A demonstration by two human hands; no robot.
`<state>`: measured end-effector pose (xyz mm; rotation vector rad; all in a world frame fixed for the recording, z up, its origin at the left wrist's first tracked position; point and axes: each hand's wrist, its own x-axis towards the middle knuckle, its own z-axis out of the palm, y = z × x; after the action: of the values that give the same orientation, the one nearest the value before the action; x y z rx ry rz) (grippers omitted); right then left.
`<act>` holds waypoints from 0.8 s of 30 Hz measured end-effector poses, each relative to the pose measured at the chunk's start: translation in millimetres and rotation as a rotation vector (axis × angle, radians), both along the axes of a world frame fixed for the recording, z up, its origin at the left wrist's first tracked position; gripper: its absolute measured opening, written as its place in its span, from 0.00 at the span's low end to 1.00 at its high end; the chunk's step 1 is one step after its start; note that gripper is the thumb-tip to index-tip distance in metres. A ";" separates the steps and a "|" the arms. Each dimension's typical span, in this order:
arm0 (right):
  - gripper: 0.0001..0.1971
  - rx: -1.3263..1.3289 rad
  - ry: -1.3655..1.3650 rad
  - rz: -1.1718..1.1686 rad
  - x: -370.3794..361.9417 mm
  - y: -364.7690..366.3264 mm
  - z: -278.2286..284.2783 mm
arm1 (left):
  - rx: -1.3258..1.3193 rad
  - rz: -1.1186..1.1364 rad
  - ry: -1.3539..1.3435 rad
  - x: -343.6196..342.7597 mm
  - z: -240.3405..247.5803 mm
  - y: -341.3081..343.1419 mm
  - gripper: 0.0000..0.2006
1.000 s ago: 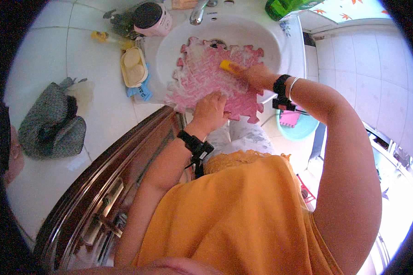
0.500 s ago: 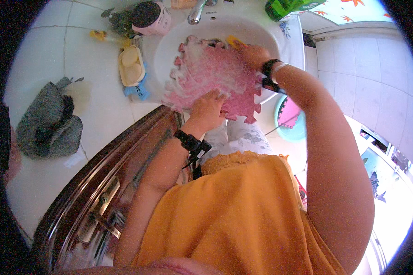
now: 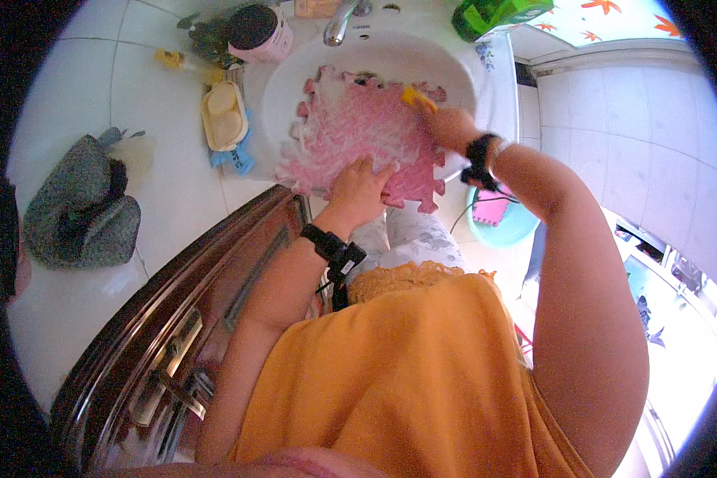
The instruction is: The person places foam floor mats into a basin and sink, fetches a bottle of detergent, and scrubs a foam mat in the sink using a brush.
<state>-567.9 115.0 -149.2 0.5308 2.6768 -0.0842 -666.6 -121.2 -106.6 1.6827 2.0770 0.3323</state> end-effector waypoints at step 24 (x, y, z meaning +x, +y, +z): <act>0.18 0.063 -0.212 0.073 -8.8 -17.2 47.3 | -0.042 0.018 0.053 -6.6 -20.3 -7.1 0.26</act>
<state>-576.7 97.8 -101.9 0.4346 2.4945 0.0743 -673.2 -128.3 -126.8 1.6659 2.1238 0.2508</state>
